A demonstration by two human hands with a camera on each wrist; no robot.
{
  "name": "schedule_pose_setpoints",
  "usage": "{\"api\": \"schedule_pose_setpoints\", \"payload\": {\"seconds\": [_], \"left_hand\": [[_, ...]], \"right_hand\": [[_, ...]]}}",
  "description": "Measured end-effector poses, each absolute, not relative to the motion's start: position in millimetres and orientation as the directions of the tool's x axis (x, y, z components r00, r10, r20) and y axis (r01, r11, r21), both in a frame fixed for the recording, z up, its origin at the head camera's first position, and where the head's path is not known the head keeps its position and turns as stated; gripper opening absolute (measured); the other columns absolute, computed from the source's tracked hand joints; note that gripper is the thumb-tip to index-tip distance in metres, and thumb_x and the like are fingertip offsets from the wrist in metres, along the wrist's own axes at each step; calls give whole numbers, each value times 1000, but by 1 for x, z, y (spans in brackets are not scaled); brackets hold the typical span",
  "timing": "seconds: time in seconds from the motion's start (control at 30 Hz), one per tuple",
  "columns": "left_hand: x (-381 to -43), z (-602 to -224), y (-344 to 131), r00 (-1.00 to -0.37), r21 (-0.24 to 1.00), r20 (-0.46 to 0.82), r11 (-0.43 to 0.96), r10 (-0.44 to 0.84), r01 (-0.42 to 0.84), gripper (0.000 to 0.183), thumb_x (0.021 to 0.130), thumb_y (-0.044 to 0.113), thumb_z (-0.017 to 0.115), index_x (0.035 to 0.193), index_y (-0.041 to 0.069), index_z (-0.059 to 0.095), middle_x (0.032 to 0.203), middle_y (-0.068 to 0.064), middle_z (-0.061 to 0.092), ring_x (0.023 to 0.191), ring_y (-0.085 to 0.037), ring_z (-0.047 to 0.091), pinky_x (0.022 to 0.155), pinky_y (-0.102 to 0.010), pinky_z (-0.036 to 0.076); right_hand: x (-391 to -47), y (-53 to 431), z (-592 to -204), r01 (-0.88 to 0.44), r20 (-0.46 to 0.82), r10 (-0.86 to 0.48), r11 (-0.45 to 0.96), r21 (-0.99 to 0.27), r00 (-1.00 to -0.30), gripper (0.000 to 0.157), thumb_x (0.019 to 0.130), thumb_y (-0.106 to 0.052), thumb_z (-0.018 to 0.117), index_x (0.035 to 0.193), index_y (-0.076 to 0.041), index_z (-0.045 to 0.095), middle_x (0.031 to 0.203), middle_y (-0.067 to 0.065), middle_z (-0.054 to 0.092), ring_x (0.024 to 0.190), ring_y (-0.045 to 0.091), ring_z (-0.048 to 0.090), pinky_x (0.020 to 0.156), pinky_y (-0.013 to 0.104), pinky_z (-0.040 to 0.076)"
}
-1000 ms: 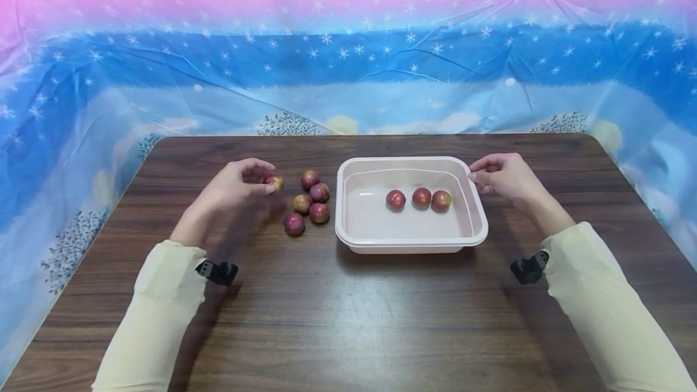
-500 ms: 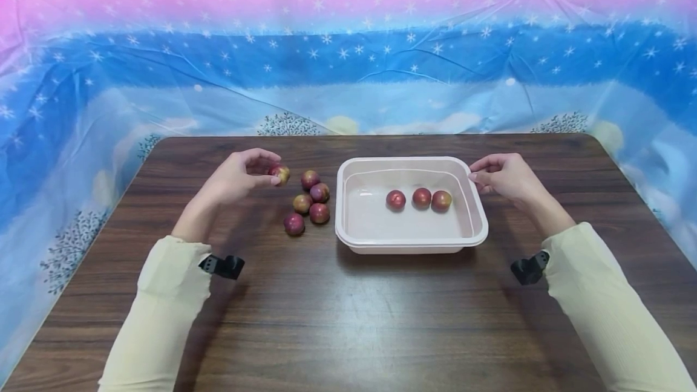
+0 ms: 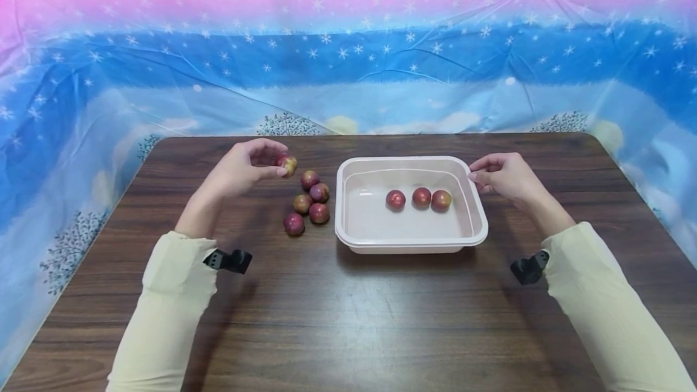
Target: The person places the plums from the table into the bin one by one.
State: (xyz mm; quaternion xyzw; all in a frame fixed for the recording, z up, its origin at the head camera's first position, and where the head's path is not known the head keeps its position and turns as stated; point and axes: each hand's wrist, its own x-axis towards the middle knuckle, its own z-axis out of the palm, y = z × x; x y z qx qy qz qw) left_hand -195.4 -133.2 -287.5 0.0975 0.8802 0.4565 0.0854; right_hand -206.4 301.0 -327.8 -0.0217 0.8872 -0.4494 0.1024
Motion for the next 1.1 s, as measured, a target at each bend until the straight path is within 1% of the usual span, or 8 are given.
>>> {"api": "schedule_pose_setpoints", "payload": {"seconds": [0.23, 0.47, 0.63, 0.73, 0.87, 1.1], "left_hand": [[-196, -282, -124, -961, 832, -41, 542, 272, 118, 36, 85, 9, 65, 119, 4, 54, 114, -13, 58, 105, -23, 54, 87, -38, 42], [-195, -278, -110, -956, 835, -32, 533, 292, 134, 35, 84, 9, 65, 118, 5, 55, 113, -11, 59, 106, -23, 55, 88, -37, 43], [-193, -277, -101, -949, 843, -25, 517, 314, 149, 35, 84, 8, 65, 117, 4, 55, 112, -12, 60, 106, -23, 56, 87, -36, 43], [-193, -277, -96, -947, 831, -25, 533, 320, 158, 35, 85, 10, 65, 118, 5, 55, 112, -12, 60, 105, -23, 56, 87, -36, 43], [-193, -278, -88, -943, 811, -34, 560, 332, 168, 35, 85, 12, 65, 118, 6, 55, 113, -11, 60, 107, -22, 55, 91, -37, 40], [-194, -279, -75, -939, 812, -39, 559, 343, 170, 35, 84, 10, 66, 117, 6, 56, 113, -9, 60, 105, -20, 55, 90, -35, 41]], "right_hand": [[-207, 301, -328, 58, -168, -130, 596, -801, -977, 36, 91, -10, 56, 116, 14, 49, 81, -1, 63, 66, 9, 58, 60, 24, 51], [-206, 301, -328, 63, -173, -125, 602, -796, -977, 36, 91, -11, 57, 116, 14, 50, 81, 0, 63, 66, 10, 59, 60, 25, 51], [-205, 300, -327, 62, -165, -119, 601, -797, -979, 36, 90, -11, 57, 115, 14, 50, 81, 0, 64, 66, 12, 59, 60, 25, 51], [-205, 300, -327, 59, -162, -119, 604, -795, -980, 36, 90, -11, 57, 115, 14, 50, 82, 1, 64, 66, 12, 59, 60, 26, 51], [-205, 300, -326, 58, -160, -117, 602, -796, -980, 36, 90, -12, 57, 115, 14, 51, 82, 1, 64, 66, 12, 59, 61, 26, 51], [-205, 300, -326, 59, -160, -114, 608, -792, -981, 37, 90, -13, 58, 114, 14, 51, 81, 2, 64, 66, 15, 59, 60, 27, 51]]}}
